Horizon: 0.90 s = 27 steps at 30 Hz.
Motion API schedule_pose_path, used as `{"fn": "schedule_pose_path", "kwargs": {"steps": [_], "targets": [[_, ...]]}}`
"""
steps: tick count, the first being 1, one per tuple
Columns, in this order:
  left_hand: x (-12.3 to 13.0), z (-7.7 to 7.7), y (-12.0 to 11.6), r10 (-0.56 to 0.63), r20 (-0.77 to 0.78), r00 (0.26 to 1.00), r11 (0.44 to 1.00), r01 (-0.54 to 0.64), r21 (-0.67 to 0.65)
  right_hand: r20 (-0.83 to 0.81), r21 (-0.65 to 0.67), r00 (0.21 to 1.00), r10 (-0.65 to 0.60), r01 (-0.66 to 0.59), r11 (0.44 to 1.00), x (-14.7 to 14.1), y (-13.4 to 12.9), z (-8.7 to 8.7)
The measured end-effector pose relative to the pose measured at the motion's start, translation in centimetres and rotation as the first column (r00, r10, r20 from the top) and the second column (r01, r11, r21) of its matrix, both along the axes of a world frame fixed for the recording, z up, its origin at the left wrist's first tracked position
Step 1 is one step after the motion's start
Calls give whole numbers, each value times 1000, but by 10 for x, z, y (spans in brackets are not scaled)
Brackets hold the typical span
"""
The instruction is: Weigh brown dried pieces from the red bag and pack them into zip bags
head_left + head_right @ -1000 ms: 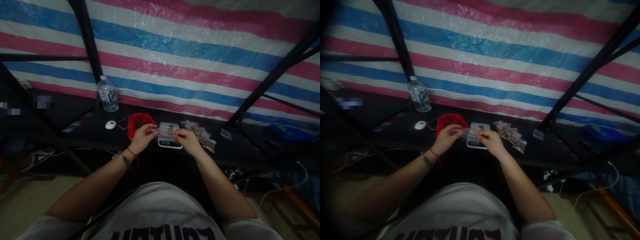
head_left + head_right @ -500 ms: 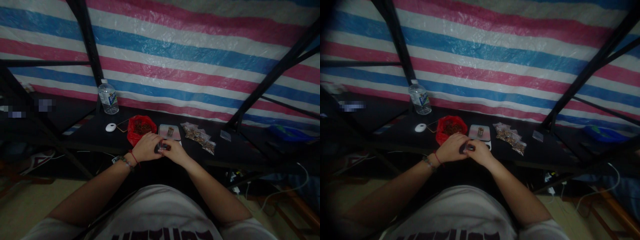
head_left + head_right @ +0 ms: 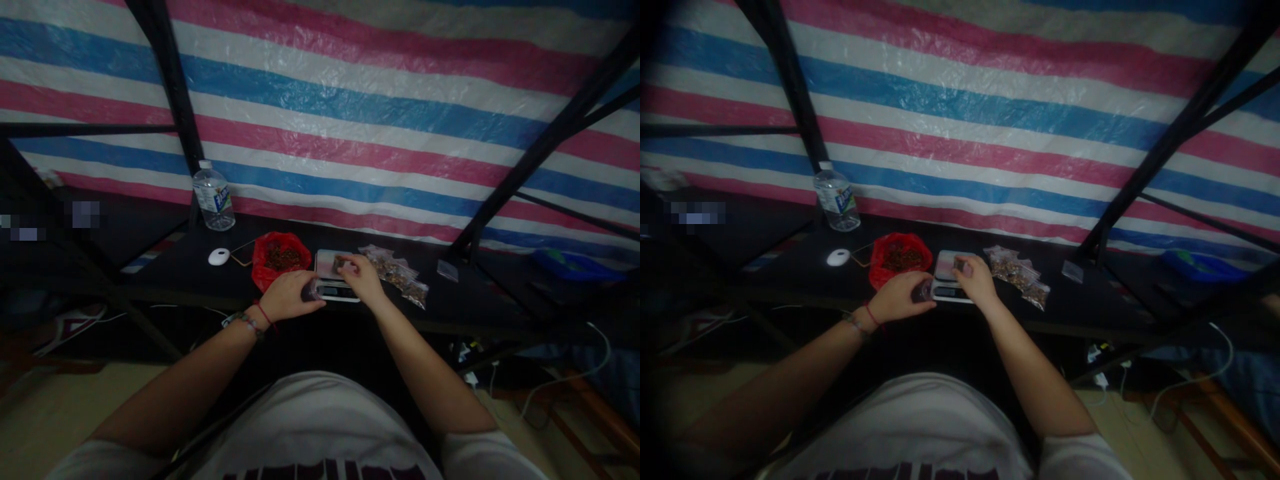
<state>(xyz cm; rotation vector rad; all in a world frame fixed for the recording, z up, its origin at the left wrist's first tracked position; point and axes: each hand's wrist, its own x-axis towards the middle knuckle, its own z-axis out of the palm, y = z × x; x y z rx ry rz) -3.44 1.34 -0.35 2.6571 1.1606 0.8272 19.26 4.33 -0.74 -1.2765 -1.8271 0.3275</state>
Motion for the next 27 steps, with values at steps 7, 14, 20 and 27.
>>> {"fn": "schedule_pose_path", "kwargs": {"steps": [7, 14, 20, 27], "targets": [[0, -11, 7, 73, 86, 994, 996, -68, -59, 164, -6, 975, -149, 152, 988, 14, 56, -28], [1, -18, 13, 134, 150, 980, 988, -120, -94, 91, -44, 992, -82, 86, 995, 6, 49, -26], [2, -19, 12, 153, 182, 971, 985, -135, -107, -33, -66, 996, 79, -81, 995, -10, 12, -10], [7, -18, 4, 139, 231, 963, 988, -120, -93, 77, 26, 963, 260, -263, 965, -24, -22, 8]]}}
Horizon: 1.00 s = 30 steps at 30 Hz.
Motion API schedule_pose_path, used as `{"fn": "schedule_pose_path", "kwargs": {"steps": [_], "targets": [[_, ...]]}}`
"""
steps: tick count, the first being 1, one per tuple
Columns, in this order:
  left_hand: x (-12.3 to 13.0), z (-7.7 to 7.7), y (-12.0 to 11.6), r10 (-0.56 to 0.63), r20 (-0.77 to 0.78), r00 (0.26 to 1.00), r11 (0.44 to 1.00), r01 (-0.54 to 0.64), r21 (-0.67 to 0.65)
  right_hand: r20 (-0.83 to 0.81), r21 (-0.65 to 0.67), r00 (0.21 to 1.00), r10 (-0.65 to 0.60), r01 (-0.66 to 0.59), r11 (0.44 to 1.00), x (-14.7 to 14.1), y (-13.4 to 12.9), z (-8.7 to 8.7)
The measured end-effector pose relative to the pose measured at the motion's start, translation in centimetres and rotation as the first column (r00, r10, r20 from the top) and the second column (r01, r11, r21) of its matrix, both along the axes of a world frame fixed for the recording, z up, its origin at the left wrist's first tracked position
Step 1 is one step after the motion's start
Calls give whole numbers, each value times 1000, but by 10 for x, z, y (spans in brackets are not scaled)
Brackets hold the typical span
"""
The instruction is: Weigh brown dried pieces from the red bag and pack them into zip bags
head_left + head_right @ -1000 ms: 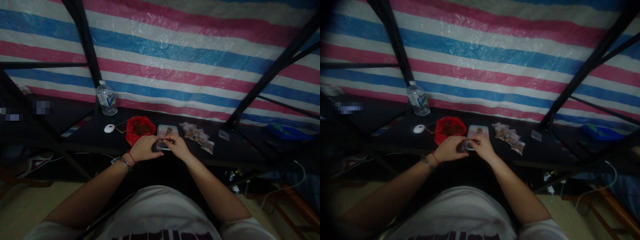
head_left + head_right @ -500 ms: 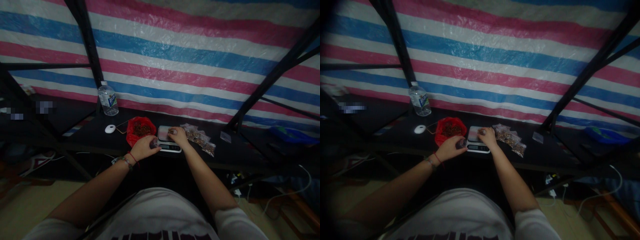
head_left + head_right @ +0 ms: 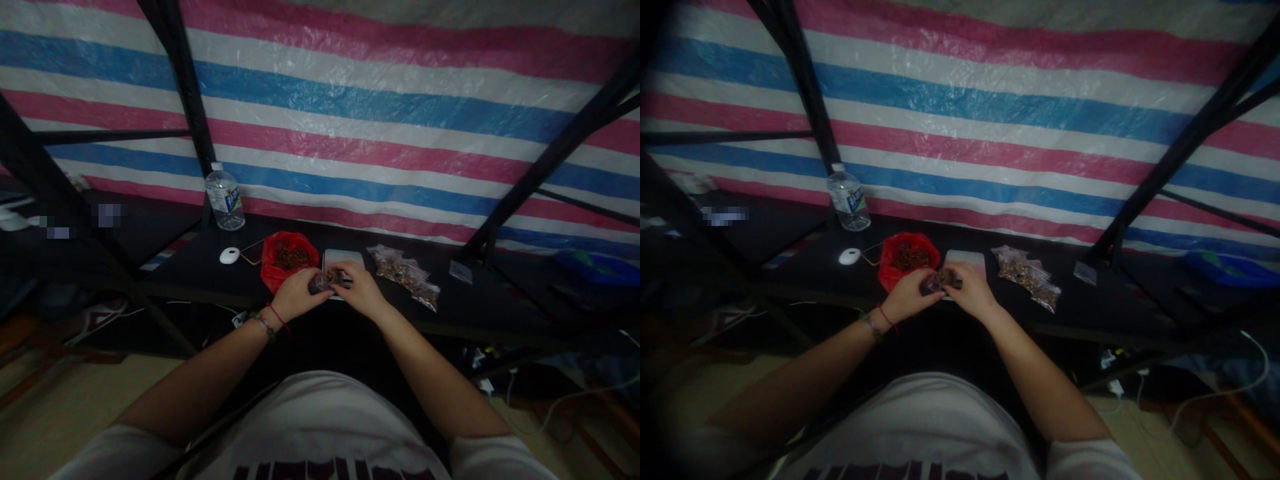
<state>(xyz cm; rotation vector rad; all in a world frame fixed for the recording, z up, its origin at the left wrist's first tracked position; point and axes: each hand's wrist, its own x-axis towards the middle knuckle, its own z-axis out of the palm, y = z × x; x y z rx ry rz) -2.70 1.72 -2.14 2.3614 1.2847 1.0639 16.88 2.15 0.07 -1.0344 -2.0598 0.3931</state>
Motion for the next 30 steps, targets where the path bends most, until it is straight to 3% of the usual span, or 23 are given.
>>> {"fn": "schedule_pose_path", "kwargs": {"steps": [5, 11, 19, 22, 27, 30], "targets": [[5, 2, -6, -25, 15, 1000, 999, 25, -20, 23, -39, 995, 102, -101, 994, 7, -12, 6], [9, 4, -11, -90, 39, 995, 995, 91, -32, -169, -241, 977, 131, -170, 956, 13, -15, 14], [10, 4, -13, -106, 72, 992, 994, 108, -16, -313, -278, 937, 158, -249, 928, 13, -14, 10], [10, 4, -11, -102, 153, 983, 993, 109, -37, -297, -254, 946, 126, -206, 945, 13, -15, 11], [7, 2, -3, -100, 358, 928, 976, 160, -144, -102, -136, 990, 101, -115, 984, 19, -6, 12], [5, -3, 4, -95, 503, 859, 945, 236, -225, -81, -78, 996, -22, 16, 997, 25, 15, 3]]}}
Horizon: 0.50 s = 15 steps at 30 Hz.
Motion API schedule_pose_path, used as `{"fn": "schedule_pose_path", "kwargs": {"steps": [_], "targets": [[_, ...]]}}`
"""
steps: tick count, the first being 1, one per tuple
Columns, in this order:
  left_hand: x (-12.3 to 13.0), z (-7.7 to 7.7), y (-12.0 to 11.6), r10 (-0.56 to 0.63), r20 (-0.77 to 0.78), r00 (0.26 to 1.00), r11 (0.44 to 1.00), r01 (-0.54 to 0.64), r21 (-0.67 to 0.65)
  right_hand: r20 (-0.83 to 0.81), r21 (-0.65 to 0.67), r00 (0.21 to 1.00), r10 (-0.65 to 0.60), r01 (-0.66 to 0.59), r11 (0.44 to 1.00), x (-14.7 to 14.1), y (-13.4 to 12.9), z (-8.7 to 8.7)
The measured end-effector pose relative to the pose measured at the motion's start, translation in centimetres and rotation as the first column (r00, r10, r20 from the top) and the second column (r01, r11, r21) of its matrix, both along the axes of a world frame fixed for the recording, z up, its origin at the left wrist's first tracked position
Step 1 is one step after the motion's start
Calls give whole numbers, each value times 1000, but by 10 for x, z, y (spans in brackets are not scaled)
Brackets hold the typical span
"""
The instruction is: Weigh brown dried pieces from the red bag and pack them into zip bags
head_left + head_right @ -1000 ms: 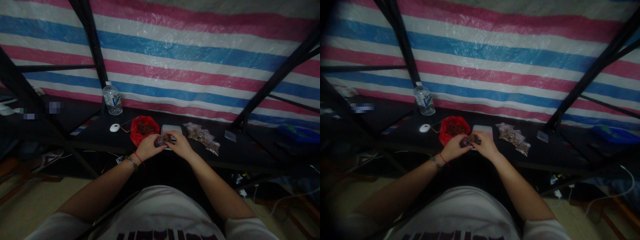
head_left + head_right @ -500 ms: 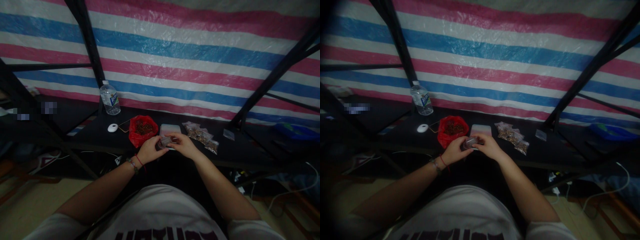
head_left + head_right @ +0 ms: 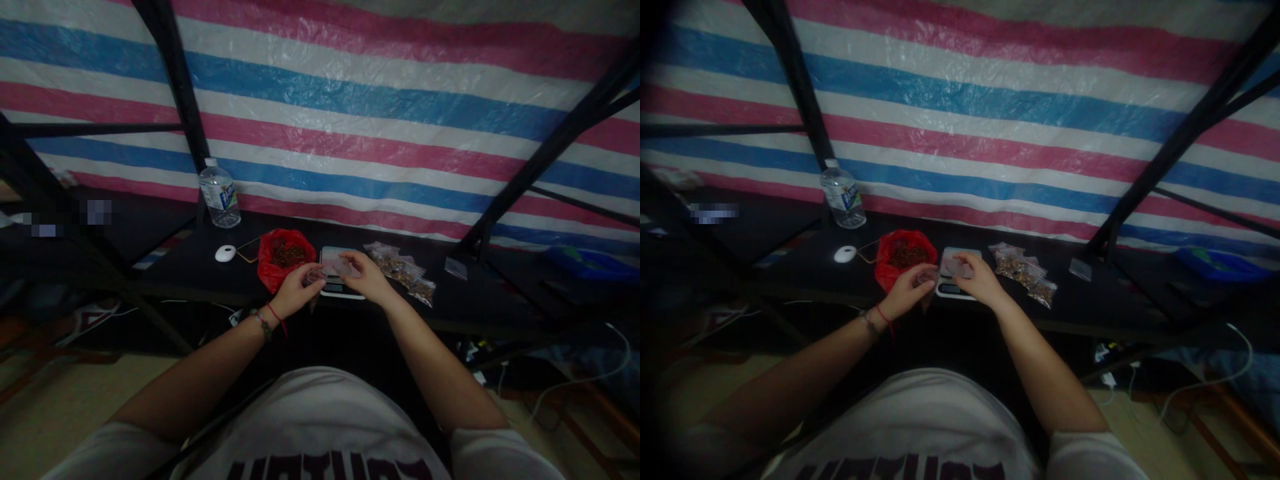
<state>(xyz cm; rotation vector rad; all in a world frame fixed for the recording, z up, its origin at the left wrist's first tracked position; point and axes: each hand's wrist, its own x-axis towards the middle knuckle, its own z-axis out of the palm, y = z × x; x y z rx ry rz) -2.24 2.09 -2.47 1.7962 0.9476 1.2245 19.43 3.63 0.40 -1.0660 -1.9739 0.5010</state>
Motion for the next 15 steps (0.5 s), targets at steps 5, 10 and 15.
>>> {"fn": "schedule_pose_path", "kwargs": {"steps": [5, 10, 15], "targets": [[0, -10, 8, -57, 336, 940, 964, 140, -228, 99, 21, 950, -295, 295, 955, 12, 45, -24], [0, -11, 7, -93, 505, 858, 897, 292, -331, 175, -14, 919, -353, 361, 932, 18, 65, -40], [-4, -6, 9, -88, 586, 805, 854, 365, -372, 42, 121, 922, -386, 379, 918, 28, 60, -41]]}}
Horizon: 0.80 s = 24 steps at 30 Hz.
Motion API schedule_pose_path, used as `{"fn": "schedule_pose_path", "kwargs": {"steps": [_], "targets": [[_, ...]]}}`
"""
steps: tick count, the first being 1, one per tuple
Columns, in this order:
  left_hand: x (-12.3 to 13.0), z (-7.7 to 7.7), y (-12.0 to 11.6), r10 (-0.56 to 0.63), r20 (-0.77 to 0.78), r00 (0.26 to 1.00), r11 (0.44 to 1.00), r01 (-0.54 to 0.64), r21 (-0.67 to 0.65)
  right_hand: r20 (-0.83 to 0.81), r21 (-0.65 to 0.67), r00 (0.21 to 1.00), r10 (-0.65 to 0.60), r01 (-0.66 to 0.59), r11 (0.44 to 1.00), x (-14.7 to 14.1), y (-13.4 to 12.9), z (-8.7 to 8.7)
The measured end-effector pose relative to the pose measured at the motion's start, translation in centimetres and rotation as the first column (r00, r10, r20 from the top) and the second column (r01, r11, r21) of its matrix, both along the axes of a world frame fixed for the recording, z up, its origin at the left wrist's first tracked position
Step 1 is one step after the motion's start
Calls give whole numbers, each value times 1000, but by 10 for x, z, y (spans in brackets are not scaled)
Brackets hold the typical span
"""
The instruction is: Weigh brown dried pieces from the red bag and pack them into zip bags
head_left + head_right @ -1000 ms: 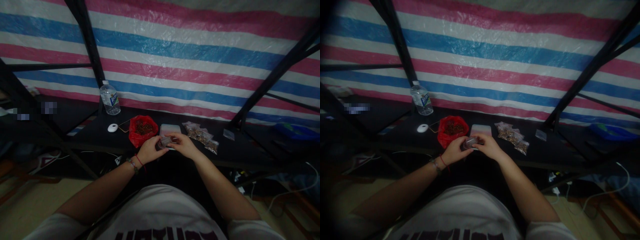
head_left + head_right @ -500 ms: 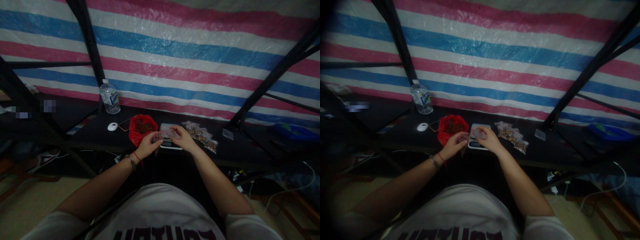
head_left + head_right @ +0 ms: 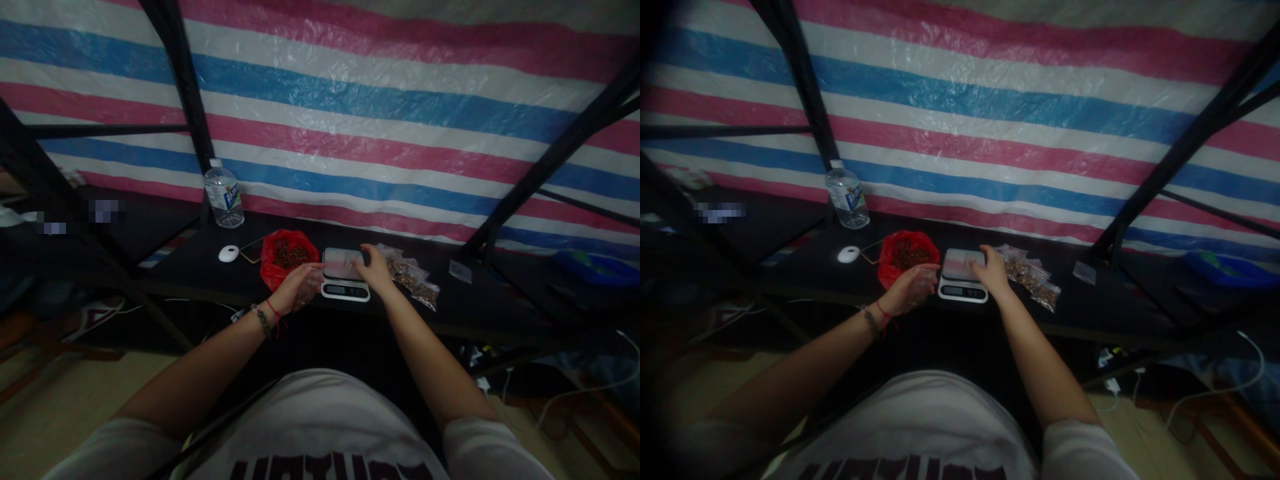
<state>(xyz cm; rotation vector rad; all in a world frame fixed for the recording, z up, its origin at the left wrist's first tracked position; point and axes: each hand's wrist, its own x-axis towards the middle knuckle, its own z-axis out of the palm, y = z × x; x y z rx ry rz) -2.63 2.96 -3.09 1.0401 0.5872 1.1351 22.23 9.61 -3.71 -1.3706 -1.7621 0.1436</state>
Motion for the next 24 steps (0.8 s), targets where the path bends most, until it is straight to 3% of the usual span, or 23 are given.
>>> {"fn": "schedule_pose_path", "kwargs": {"steps": [5, 8, 11, 14, 20, 22, 24], "targets": [[-3, 0, 2, -46, 12, 999, 999, 46, -15, -97, 70, 993, -61, 68, 995, 25, -11, -11], [-4, -2, 2, -102, 14, 995, 995, 102, -5, -290, -53, 954, -82, 70, 996, 39, -13, -23], [-5, -5, 3, -127, -5, 992, 992, 127, 9, -578, -229, 813, -69, -80, 970, 43, -14, -31], [-9, -6, 4, -166, -67, 984, 985, 169, 43, -757, -275, 643, -114, -156, 949, 41, -13, -32], [-20, -12, 7, -368, -171, 914, 917, 388, 96, -878, -235, 459, -132, -174, 956, 39, -17, -16], [-22, -15, 9, -388, -178, 904, 910, 407, 81, -909, -153, 408, -85, -139, 978, 36, -18, -1], [-23, -16, 11, -389, -178, 904, 911, 406, 71, -910, -69, 414, -3, -145, 987, 28, -18, 19]]}}
